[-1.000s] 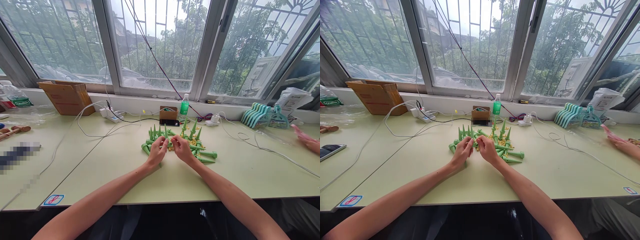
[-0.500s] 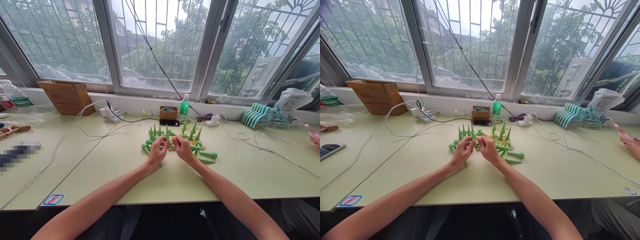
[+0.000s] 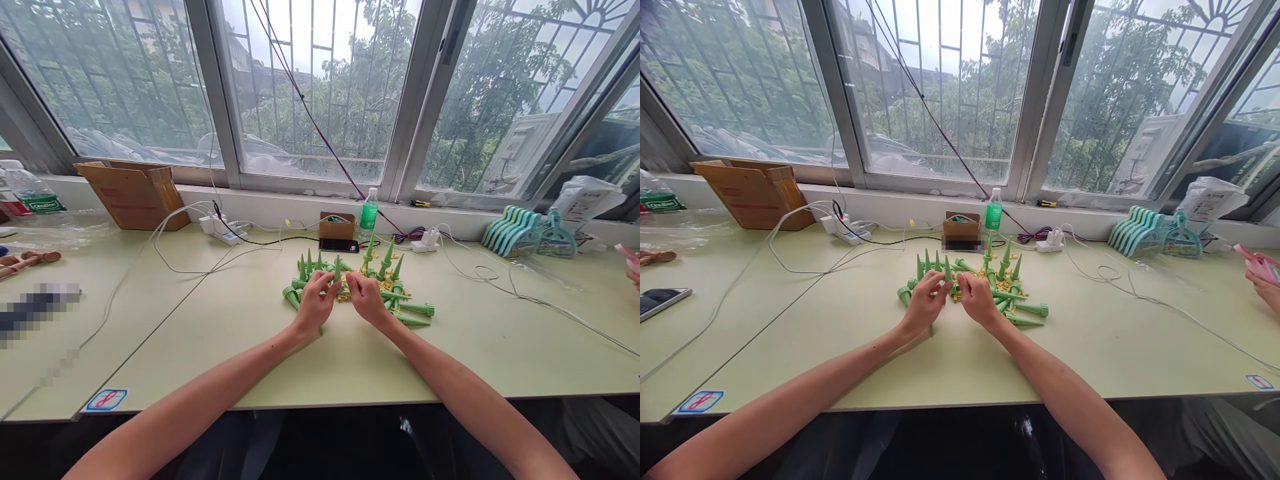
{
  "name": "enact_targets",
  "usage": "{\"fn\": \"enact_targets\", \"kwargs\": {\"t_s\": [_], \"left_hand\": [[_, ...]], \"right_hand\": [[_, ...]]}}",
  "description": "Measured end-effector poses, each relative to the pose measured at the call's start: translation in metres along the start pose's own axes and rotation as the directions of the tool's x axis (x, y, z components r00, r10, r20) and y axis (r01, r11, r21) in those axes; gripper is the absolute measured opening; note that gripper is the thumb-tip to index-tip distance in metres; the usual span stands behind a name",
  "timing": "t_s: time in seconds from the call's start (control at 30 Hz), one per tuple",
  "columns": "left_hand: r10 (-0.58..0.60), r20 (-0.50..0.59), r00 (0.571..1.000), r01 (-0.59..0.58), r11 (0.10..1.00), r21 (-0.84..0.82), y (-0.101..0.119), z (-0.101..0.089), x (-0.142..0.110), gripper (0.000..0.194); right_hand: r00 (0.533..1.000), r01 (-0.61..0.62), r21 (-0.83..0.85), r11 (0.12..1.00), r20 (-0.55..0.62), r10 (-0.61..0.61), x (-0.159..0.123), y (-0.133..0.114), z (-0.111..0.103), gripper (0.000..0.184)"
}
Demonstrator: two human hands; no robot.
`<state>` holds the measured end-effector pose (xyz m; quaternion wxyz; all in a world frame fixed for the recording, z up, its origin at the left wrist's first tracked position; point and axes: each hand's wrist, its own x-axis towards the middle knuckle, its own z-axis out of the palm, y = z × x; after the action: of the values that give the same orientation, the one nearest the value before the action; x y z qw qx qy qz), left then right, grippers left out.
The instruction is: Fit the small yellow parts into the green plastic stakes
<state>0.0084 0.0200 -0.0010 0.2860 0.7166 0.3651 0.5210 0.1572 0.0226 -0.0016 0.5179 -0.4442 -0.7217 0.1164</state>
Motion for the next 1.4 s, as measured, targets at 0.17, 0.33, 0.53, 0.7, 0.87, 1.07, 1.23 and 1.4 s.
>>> {"fn": "enact_targets", "kwargs": {"t_s": [0.17,0.33,0.53,0.7,0.87,1.07,1.23,1.4], "left_hand": [[0.014,-0.005,1.000,-0.014,0.999,0.043,-0.0005,0.0009,-0.0001,0.026],[0.017,0.002,1.000,-0.017,0.999,0.049,0.0026,0.0022,-0.0010,0.030],[-0.071,-0.080,0.994,0.068,0.997,-0.040,0.0027,0.0034,-0.0002,0.031],[-0.216,-0.028,0.976,0.214,0.974,-0.075,0.0024,0.0009,0.0015,0.034],[-0.196,0.002,0.981,0.195,0.978,-0.077,0.0039,0.0011,-0.0008,0.042],[-0.183,0.057,0.981,0.187,0.979,-0.086,0.0053,0.0005,-0.0013,0.041],[-0.169,0.095,0.981,0.179,0.978,-0.112,0.0050,-0.0001,-0.0016,0.037],[-0.140,0.100,0.985,0.149,0.985,-0.091,0.0056,-0.0009,-0.0019,0.035]], "right_hand": [[1.000,-0.014,-0.001,1.000,-0.016,0.014,-0.0003,-0.0010,0.0016,0.045],[0.998,-0.043,0.019,0.999,-0.036,0.044,-0.0006,-0.0050,0.0005,0.041],[0.996,-0.063,0.047,0.997,-0.057,0.066,-0.0008,-0.0075,-0.0014,0.037],[0.997,-0.066,0.078,0.995,-0.044,0.070,-0.0016,-0.0065,-0.0018,0.035],[0.998,-0.069,0.115,0.991,0.019,0.067,-0.0022,-0.0067,-0.0011,0.035],[0.996,-0.080,0.143,0.986,0.037,0.076,-0.0019,-0.0053,0.0000,0.034],[0.996,-0.086,0.174,0.981,0.030,0.082,-0.0022,-0.0050,-0.0008,0.035],[0.996,-0.085,0.167,0.982,0.033,0.081,-0.0028,-0.0021,-0.0003,0.036]]}}
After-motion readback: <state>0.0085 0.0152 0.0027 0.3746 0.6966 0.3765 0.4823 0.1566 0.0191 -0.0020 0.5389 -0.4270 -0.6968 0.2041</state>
